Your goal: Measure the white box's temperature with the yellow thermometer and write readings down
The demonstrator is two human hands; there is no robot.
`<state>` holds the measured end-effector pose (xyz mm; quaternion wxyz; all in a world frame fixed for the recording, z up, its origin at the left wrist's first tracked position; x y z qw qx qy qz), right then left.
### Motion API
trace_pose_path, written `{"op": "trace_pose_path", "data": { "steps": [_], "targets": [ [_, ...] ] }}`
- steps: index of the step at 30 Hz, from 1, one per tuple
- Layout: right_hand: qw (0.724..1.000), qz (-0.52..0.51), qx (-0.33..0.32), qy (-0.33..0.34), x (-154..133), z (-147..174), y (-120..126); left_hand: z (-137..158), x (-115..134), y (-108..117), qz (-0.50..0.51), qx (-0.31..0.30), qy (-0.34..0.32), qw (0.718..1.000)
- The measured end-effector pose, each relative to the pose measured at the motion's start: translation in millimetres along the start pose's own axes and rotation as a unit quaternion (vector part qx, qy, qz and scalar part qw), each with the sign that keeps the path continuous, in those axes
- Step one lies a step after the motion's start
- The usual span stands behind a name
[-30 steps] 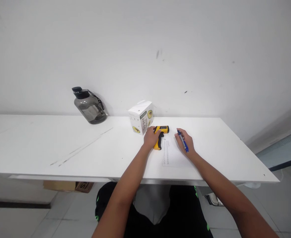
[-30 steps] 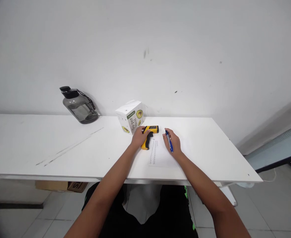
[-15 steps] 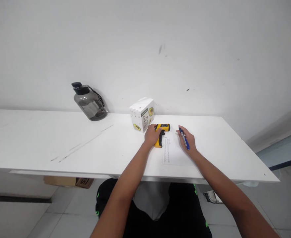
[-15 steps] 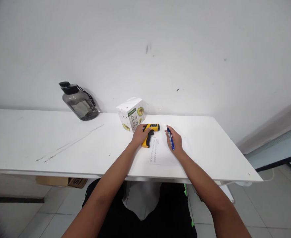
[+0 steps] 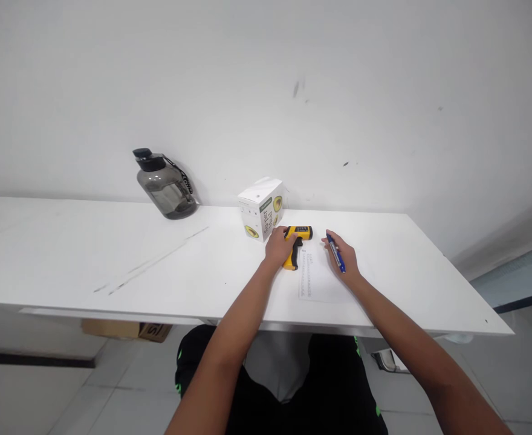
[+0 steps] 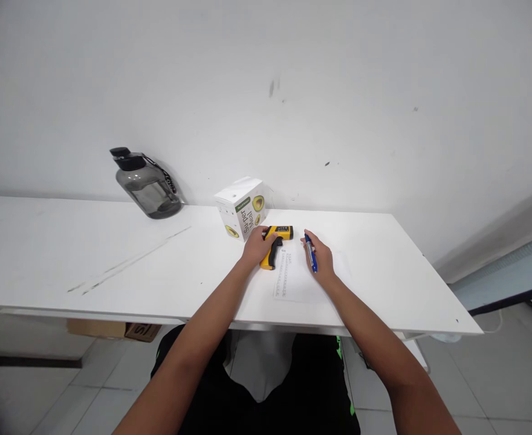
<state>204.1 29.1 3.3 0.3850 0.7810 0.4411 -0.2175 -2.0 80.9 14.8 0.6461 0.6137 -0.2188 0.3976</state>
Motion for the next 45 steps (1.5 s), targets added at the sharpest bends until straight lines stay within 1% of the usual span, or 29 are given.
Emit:
{"op": "trace_pose_path", "data": {
  "steps": [8, 12, 15, 18, 22, 24, 26, 29, 31, 35, 39, 42, 45],
  "targets": [
    [1.000, 0.017, -0.024, 0.000, 3.5, 1.1, -0.7, -1.1, -0.8, -0.7, -0.001, -0.001, 0.002, 1.000],
    [1.000, 0.001, -0.024, 0.006, -1.3, 1.1, 0.4, -3.3, -2.5, -2.3, -0.002, 0.002, 0.000, 1.000],
    [1.000, 0.008, -0.004, -0.027, -5.3, -0.3, 2.8, -4.4, -3.2, -3.1, -0.001, 0.005, -0.002, 1.000],
    [0.997, 0.041, -0.002, -0.071, -6.4, -0.8, 4.2, -4.5, -3.0, -3.3, 0.000, 0.006, -0.005, 1.000],
    [0.994, 0.077, -0.002, -0.072, -9.5, -1.3, 7.8, -3.0, -2.5, -2.7, 0.000, 0.003, 0.001, 1.000],
    [0.993, 0.087, -0.021, -0.079, -10.0, -1.9, 8.3, -1.9, -2.0, -2.1, 0.000, 0.004, 0.001, 1.000],
    [0.988, 0.107, -0.051, -0.099, -8.6, -2.7, 8.6, -1.0, -1.7, -1.6, -0.002, 0.004, -0.002, 1.000],
    [0.973, 0.152, -0.102, -0.138, -3.8, -3.3, 8.2, -0.6, -2.0, -1.3, -0.004, 0.002, -0.003, 1.000],
    [0.963, 0.182, -0.133, -0.148, -1.1, -3.4, 7.1, -0.5, -2.0, -1.3, -0.005, 0.003, -0.006, 1.000],
    [0.944, 0.234, -0.190, -0.138, 0.9, -3.1, 2.1, -0.1, -1.7, -1.6, -0.008, 0.001, -0.012, 1.000],
    [0.922, 0.282, -0.242, -0.110, -2.0, -3.4, -3.8, 0.0, -1.2, -1.6, -0.006, 0.002, -0.015, 1.000],
    [0.910, 0.305, -0.260, -0.101, -4.1, -4.3, -6.4, -0.6, -1.5, -2.0, -0.004, 0.003, -0.015, 1.000],
    [0.906, 0.314, -0.266, -0.101, -4.2, -5.4, -8.0, -0.7, -1.4, -2.3, 0.001, 0.003, -0.015, 1.000]
  ]
}}
Point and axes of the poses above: each hand's wrist, its own z-axis away from the middle knuckle, its own y-axis out of the back of the hand, x = y × z, the point moved 5 cm from there along -z, towards the middle knuckle, and after that the axes turned 15 degrees about y, right-handed, at the moved point
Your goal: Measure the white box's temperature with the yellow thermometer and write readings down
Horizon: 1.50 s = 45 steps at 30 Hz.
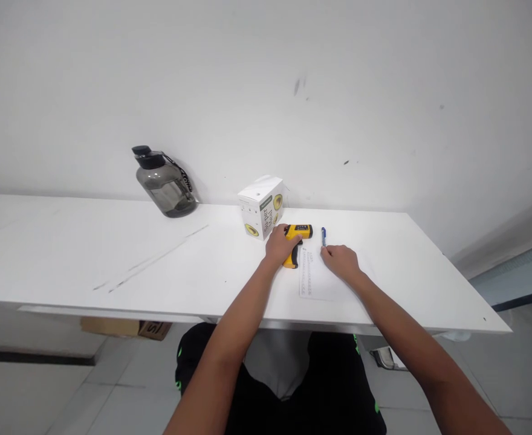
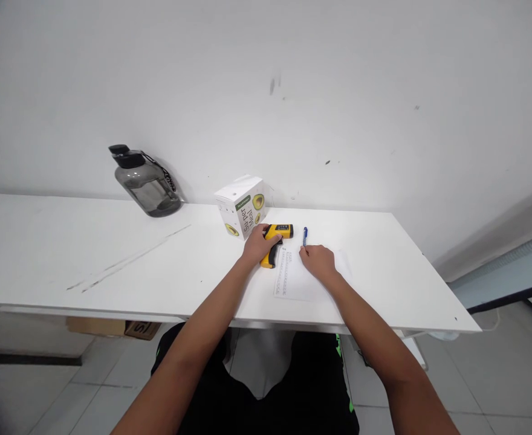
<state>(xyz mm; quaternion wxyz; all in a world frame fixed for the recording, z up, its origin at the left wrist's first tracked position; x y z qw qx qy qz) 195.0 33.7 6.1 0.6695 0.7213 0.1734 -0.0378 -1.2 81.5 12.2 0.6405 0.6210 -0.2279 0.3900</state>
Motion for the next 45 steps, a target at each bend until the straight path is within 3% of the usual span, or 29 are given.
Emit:
{"op": "trace_pose_path", "data": {
  "steps": [13, 23, 38, 45],
  "targets": [
    [1.000, 0.005, 0.020, 0.001, 0.6, 2.9, 1.5, 2.3, 1.4, 2.5, 0.010, -0.011, -0.002, 1.000],
    [1.000, 0.014, 0.013, -0.005, 2.7, 3.8, 2.0, 12.7, 7.7, -6.0, -0.053, -0.111, -0.041, 0.992],
    [1.000, 0.008, 0.017, -0.009, 4.1, 2.9, 1.7, 6.7, 1.4, -14.3, 0.089, -0.056, -0.003, 0.994],
    [1.000, -0.007, 0.025, -0.015, 4.1, 4.4, 2.8, 7.6, 4.1, -10.9, 0.122, -0.023, -0.029, 0.992]
  ]
}}
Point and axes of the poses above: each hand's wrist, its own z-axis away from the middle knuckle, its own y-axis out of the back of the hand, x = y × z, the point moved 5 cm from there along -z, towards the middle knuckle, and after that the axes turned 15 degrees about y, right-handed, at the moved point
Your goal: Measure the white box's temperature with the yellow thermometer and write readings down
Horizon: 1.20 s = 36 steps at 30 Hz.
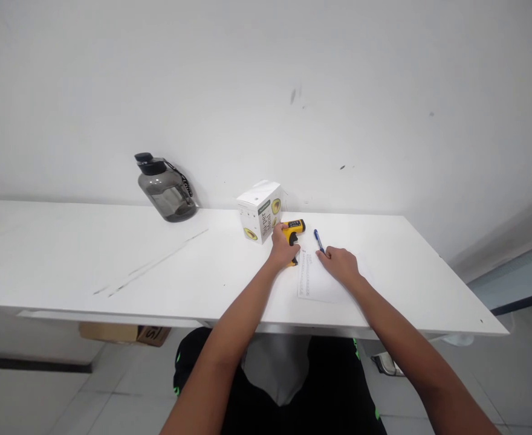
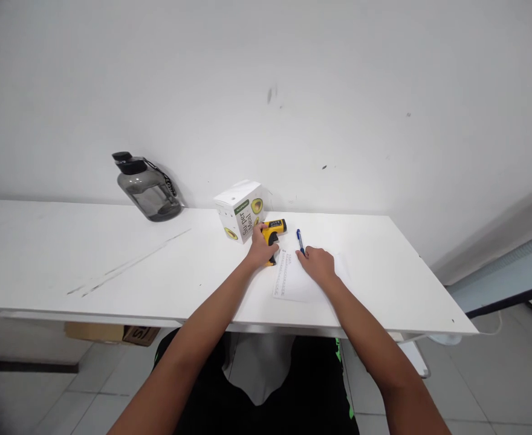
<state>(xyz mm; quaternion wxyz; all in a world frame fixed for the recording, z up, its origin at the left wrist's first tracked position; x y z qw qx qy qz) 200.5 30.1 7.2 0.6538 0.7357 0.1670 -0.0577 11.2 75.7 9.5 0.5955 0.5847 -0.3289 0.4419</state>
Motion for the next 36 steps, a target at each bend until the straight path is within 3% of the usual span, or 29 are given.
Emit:
{"op": "trace_pose_path", "data": {
  "steps": [4, 8, 12, 16, 18, 21, 24, 29, 36],
  "targets": [
    [0.997, -0.071, 0.037, -0.004, 2.3, -1.1, 3.1, 2.1, 5.9, 2.5, 0.008, 0.040, -0.080, 0.996],
    [0.978, -0.183, 0.090, 0.034, -5.6, -12.2, 11.5, 6.7, 11.7, 2.3, 0.005, 0.061, -0.177, 0.982],
    [0.948, -0.314, 0.026, 0.031, -33.6, -28.1, 5.8, 12.7, 15.4, 3.3, 0.006, 0.065, -0.254, 0.965],
    [0.875, -0.481, 0.019, 0.046, -72.2, -39.1, -3.3, 14.9, 14.6, 3.0, -0.004, 0.055, -0.281, 0.958],
    [0.819, -0.570, 0.041, 0.046, -83.9, -41.4, -10.1, 14.3, 13.7, 1.6, -0.004, 0.037, -0.295, 0.955],
    [0.720, -0.684, 0.101, 0.063, -90.0, -40.6, -17.2, 19.4, 17.0, 1.8, 0.002, 0.041, -0.382, 0.923],
    [0.669, -0.729, 0.129, 0.067, -89.3, -35.7, -20.9, 27.4, 21.0, 5.1, 0.024, 0.072, -0.443, 0.893],
    [0.659, -0.740, 0.135, 0.023, -85.8, -27.5, -22.6, 34.5, 26.8, 7.4, 0.004, 0.053, -0.457, 0.888],
    [0.695, -0.697, 0.162, 0.067, -87.6, -20.5, -12.5, 29.0, 27.4, 27.3, -0.070, 0.193, -0.490, 0.847]
  ]
}}
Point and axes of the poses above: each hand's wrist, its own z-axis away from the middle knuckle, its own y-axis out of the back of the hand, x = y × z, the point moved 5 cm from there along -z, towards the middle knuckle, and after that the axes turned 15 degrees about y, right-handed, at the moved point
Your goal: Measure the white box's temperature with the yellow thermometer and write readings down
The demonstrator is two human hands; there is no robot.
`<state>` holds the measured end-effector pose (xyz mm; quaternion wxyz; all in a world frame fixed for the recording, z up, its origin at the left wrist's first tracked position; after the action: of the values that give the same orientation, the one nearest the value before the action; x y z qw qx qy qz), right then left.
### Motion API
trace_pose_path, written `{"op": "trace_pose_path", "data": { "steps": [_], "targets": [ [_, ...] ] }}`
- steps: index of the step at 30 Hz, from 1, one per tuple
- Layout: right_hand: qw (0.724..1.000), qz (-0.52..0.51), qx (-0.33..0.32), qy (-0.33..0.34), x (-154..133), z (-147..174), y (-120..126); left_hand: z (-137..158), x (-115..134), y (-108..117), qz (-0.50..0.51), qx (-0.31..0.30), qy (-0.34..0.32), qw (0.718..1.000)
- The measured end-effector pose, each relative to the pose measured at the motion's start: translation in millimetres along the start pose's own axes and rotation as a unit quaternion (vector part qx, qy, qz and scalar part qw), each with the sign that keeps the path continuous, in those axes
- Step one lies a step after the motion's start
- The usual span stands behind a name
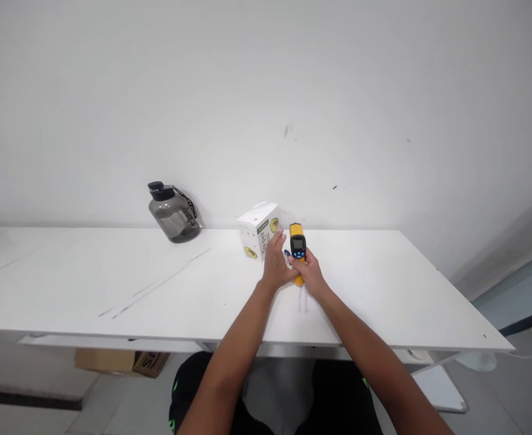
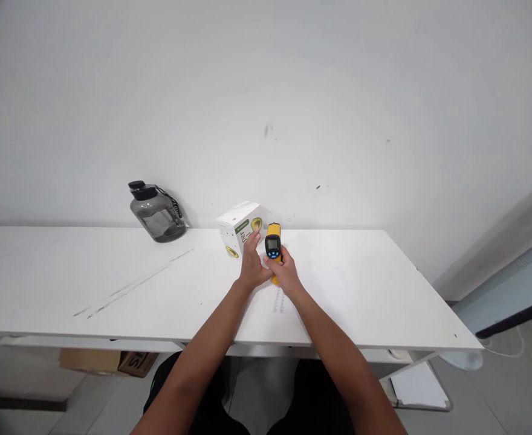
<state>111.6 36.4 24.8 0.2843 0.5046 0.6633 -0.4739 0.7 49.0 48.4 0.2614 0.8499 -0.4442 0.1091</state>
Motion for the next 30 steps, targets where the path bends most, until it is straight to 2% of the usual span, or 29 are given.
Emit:
{"op": "trace_pose_path", "data": {
  "steps": [3, 8, 12, 15, 17, 19, 20, 23, 26, 30],
  "targets": [
    [1.000, 0.016, 0.011, 0.022, -4.1, 0.4, -1.4, -0.7, -2.4, 1.1, -0.013, 0.005, -0.006, 1.000],
    [0.998, -0.016, 0.057, -0.019, 3.9, 1.4, -1.6, 1.4, 0.2, -4.5, -0.030, -0.019, -0.013, 0.999],
    [0.995, -0.047, 0.084, -0.014, 5.8, -1.3, -0.2, 1.7, 5.3, -4.3, -0.057, -0.016, -0.032, 0.998],
    [0.988, -0.059, 0.143, -0.006, 2.7, -6.1, 12.3, 0.6, 7.2, -1.7, -0.068, 0.001, -0.043, 0.997],
    [0.983, -0.039, 0.181, -0.009, 0.0, -8.8, 24.1, -0.8, 4.6, 1.5, -0.086, 0.042, -0.033, 0.995],
    [0.979, -0.009, 0.203, -0.023, -1.9, -9.7, 33.1, -2.8, -4.5, 7.1, -0.117, 0.111, 0.026, 0.987],
    [0.978, -0.001, 0.205, -0.028, -2.5, -9.6, 35.2, -3.5, -11.9, 10.3, -0.128, 0.144, 0.077, 0.978],
    [0.982, 0.000, 0.185, -0.034, -2.4, -7.3, 31.6, -1.5, -42.1, 18.2, -0.121, 0.194, 0.281, 0.932],
    [0.988, 0.018, 0.144, -0.047, 0.8, -3.2, 22.3, 4.1, -68.8, 20.9, -0.100, 0.176, 0.433, 0.879],
    [0.991, 0.046, 0.112, -0.060, 2.5, 0.4, 16.5, 9.8, -89.5, 19.3, -0.069, 0.112, 0.529, 0.838]
  ]
}}
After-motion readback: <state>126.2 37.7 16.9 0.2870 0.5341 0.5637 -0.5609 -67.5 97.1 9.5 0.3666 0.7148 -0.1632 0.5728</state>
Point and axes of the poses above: each hand's wrist, its own z-axis away from the middle knuckle, its own y-axis out of the back of the hand, x = y × z, the point moved 5 cm from there along -z, towards the middle knuckle, and after that the axes turned 15 degrees about y, right-handed, at the moved point
